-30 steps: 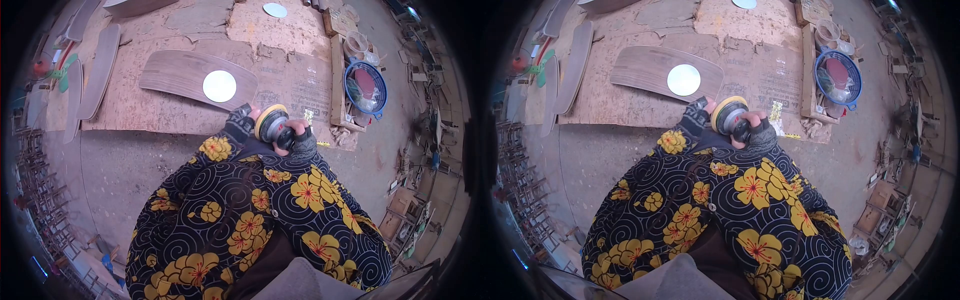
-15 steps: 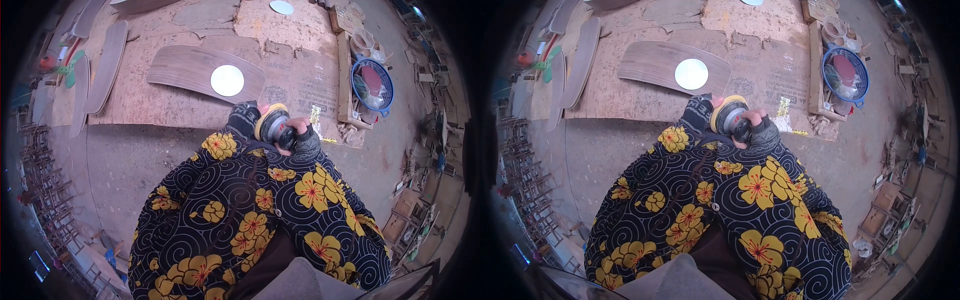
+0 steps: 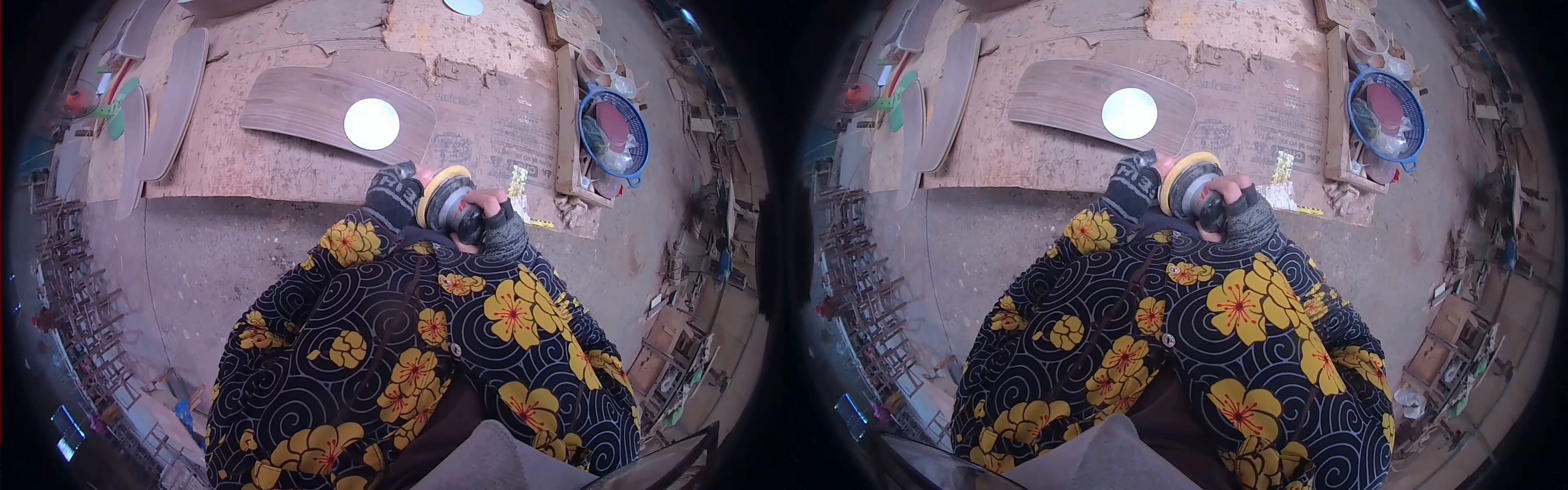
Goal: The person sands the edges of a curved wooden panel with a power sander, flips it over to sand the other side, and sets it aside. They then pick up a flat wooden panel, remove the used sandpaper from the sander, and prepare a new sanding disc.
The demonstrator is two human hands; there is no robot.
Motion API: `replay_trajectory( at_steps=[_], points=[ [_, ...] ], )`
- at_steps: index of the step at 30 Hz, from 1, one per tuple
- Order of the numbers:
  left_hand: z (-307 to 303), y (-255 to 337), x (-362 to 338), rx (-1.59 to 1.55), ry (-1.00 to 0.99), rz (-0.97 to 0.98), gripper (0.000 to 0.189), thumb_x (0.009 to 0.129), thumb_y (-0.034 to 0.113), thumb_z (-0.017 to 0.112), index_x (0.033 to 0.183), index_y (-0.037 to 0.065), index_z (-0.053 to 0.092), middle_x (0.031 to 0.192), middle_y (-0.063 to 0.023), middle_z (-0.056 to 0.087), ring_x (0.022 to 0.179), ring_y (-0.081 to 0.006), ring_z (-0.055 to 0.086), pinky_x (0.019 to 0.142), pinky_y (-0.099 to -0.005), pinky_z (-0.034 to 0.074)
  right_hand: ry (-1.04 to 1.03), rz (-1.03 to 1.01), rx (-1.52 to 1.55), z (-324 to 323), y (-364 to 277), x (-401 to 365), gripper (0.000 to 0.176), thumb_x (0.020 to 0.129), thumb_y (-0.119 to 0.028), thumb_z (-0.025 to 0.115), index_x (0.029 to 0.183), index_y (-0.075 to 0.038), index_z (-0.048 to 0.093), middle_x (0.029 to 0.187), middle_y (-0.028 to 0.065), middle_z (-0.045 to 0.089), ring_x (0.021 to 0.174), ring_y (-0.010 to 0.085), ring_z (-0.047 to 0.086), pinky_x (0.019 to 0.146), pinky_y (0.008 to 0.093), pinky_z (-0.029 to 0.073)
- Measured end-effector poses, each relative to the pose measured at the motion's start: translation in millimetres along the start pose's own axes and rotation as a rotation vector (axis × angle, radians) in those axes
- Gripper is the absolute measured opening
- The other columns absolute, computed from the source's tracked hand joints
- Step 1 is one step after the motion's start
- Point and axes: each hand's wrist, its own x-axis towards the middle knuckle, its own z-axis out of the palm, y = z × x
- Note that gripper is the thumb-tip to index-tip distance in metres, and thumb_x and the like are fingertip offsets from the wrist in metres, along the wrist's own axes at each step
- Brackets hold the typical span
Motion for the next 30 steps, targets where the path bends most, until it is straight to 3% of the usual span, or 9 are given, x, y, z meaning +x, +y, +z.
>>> replay_trajectory(
  at_steps=[2, 7, 12, 16, 21, 24, 27, 28, 30],
  points=[
    [-1, 4, -2, 0.001, 0.032, -0.013, 0.033, 0.094, 0.034, 0.051, 0.09, 0.004, 0.064, 0.082, -0.0185, 0.064, 0.077, -0.0328, 0.061, 0.07, -0.0394, 0.048, 0.003, -0.001, 0.009, -1, 0, 1, 0.053, 0.067, -0.02, 0.078, 0.112, -0.008, 0.052, 0.098, 0.015, 0.054, 0.09, 0.0342, 0.061, 0.076, 0.0418, 0.051],
    [5, 16, -11, -0.031, 0.129, -0.124, 0.031, 0.095, 0.03, 0.051, 0.094, 0.002, 0.064, 0.085, -0.016, 0.065, 0.081, -0.0283, 0.061, 0.075, -0.0364, 0.048, -0.08, 0.035, 0.036, -4, 0, 1, 0.051, 0.069, -0.018, 0.076, 0.113, -0.008, 0.052, 0.1, 0.016, 0.056, 0.09, 0.0351, 0.062, 0.078, 0.0425, 0.051],
    [36, -32, -2, -0.241, 0.203, -0.167, 0.024, 0.091, 0.027, 0.056, 0.095, 0.005, 0.064, 0.089, -0.0151, 0.066, 0.086, -0.0291, 0.062, 0.077, -0.0379, 0.049, -0.098, 0.066, 0.047, -15, -14, 6, 0.049, 0.07, -0.015, 0.074, 0.113, -0.009, 0.051, 0.1, 0.0162, 0.056, 0.092, 0.0369, 0.062, 0.08, 0.043, 0.05],
    [32, -34, 9, 0.209, 0.001, -0.023, 0.02, 0.086, 0.022, 0.057, 0.098, 0.008, 0.066, 0.093, -0.0153, 0.067, 0.091, -0.0313, 0.063, 0.079, -0.0379, 0.05, -0.112, 0.047, 0.042, -14, -4, 2, 0.051, 0.069, -0.016, 0.075, 0.113, -0.009, 0.05, 0.1, 0.0161, 0.056, 0.093, 0.0373, 0.061, 0.08, 0.0424, 0.05],
    [36, -34, 24, 0.369, -0.124, -0.022, 0.021, 0.088, 0.019, 0.053, 0.1, 0.008, 0.066, 0.094, -0.0159, 0.068, 0.09, -0.0311, 0.065, 0.077, -0.0377, 0.052, -0.123, 0.07, 0.086, -11, 6, -7, 0.052, 0.069, -0.016, 0.075, 0.114, -0.009, 0.05, 0.099, 0.0164, 0.056, 0.094, 0.0365, 0.061, 0.081, 0.0419, 0.049],
    [43, -38, 37, 0.438, -0.261, -0.126, 0.03, 0.089, 0.032, 0.058, 0.104, 0.007, 0.066, 0.095, -0.0179, 0.068, 0.094, -0.0303, 0.065, 0.082, -0.041, 0.05, -0.102, 0.102, 0.105, -13, 3, -8, 0.05, 0.069, -0.017, 0.076, 0.112, -0.008, 0.052, 0.099, 0.0161, 0.056, 0.094, 0.0357, 0.061, 0.08, 0.0415, 0.049],
    [38, -23, 35, 0.75, -0.331, 0.15, 0.028, 0.083, 0.031, 0.063, 0.101, 0.01, 0.068, 0.094, -0.0169, 0.069, 0.086, -0.0308, 0.068, 0.073, -0.0388, 0.054, -0.055, 0.049, 0.104, -9, 12, -10, 0.048, 0.069, -0.017, 0.076, 0.11, -0.008, 0.053, 0.099, 0.0159, 0.056, 0.095, 0.0349, 0.061, 0.081, 0.0409, 0.049],
    [33, -18, 39, 0.71, -0.399, 0.17, 0.035, 0.074, 0.033, 0.072, 0.1, 0.011, 0.068, 0.092, -0.0168, 0.07, 0.084, -0.031, 0.068, 0.073, -0.0388, 0.054, -0.067, 0.081, 0.092, -10, 10, -8, 0.046, 0.069, -0.016, 0.076, 0.109, -0.008, 0.054, 0.098, 0.0157, 0.056, 0.094, 0.0346, 0.061, 0.08, 0.0403, 0.049],
    [28, -8, 35, 0.694, -0.38, 0.154, 0.036, 0.069, 0.031, 0.075, 0.098, 0.011, 0.069, 0.09, -0.0161, 0.07, 0.083, -0.0311, 0.068, 0.072, -0.039, 0.054, -0.07, 0.09, 0.099, -9, 10, -7, 0.047, 0.069, -0.017, 0.076, 0.109, -0.008, 0.054, 0.098, 0.0158, 0.056, 0.094, 0.0347, 0.061, 0.081, 0.0401, 0.049]
  ],
)
